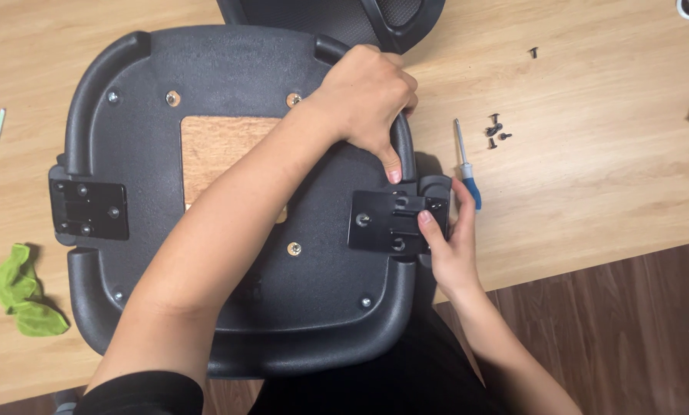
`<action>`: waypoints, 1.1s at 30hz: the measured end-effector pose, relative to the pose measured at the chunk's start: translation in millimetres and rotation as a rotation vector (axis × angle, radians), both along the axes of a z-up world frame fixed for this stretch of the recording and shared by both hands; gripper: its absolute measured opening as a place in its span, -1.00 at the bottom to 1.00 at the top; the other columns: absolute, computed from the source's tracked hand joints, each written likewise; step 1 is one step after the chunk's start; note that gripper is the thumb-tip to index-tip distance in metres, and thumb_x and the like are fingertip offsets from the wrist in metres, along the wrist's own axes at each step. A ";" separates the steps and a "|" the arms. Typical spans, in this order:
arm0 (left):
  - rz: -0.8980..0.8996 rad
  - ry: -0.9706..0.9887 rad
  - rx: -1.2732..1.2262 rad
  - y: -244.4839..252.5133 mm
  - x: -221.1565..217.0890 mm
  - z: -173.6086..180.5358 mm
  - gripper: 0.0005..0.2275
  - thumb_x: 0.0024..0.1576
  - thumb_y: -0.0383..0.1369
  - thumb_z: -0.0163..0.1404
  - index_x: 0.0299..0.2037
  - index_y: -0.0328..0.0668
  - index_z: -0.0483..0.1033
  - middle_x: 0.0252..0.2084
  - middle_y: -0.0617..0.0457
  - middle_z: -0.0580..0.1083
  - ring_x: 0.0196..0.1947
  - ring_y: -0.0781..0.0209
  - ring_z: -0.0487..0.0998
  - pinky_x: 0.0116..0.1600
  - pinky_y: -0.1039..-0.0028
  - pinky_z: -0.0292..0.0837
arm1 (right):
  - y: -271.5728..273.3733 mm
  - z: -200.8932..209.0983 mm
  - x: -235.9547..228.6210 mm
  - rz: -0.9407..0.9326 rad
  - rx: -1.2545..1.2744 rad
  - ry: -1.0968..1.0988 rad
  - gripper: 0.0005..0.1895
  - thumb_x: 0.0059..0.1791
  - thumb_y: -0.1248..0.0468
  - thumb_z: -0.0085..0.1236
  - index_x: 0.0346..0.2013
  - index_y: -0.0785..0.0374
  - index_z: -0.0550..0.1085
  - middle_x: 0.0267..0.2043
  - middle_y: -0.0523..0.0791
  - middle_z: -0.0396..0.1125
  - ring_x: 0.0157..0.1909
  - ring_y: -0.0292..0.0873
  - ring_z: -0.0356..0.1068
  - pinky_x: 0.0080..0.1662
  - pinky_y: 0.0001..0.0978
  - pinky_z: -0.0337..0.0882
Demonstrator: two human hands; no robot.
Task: The person attaches an armrest bracket to the underside of a chair seat. They align the black metal bracket against the seat edge, position screws into the holes, and drive them in with a screwdriver, then move to attach the second bracket on the other side.
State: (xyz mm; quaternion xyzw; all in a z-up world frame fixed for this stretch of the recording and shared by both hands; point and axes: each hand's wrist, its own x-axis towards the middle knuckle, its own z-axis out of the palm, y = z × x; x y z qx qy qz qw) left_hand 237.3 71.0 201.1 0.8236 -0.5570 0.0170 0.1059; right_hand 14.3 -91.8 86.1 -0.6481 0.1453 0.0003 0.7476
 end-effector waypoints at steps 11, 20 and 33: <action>-0.001 0.014 0.002 -1.7 -0.9 -1.1 -0.23 -0.64 0.34 0.31 -0.41 -0.17 0.67 -0.42 0.09 0.56 -0.24 0.03 0.55 -0.19 0.21 0.38 | -33.2 -9.0 2.1 0.169 -0.031 0.018 -0.13 0.06 0.25 0.08 0.56 0.22 -0.14 0.36 0.11 0.19 0.30 -0.07 0.31 0.25 -0.24 0.35; 0.001 -0.015 -0.002 -2.1 -1.4 0.0 -0.22 -0.66 0.36 0.30 -0.41 -0.17 0.67 -0.42 0.10 0.56 -0.24 0.03 0.54 -0.19 0.22 0.38 | -39.8 -13.6 -4.1 0.290 -0.060 -0.047 -0.05 -0.03 0.25 0.21 0.53 0.35 -0.09 0.29 0.12 0.26 0.27 -0.07 0.34 0.22 -0.22 0.36; 0.013 0.012 0.034 -3.8 -3.3 0.4 -0.22 -0.66 0.38 0.30 -0.43 -0.16 0.66 -0.43 0.09 0.55 -0.26 0.03 0.53 -0.20 0.23 0.37 | -59.6 -18.8 -10.2 0.357 -0.089 0.070 -0.17 -0.03 0.21 0.19 0.44 0.33 0.04 0.06 0.07 0.43 0.11 -0.08 0.48 0.02 -0.27 0.50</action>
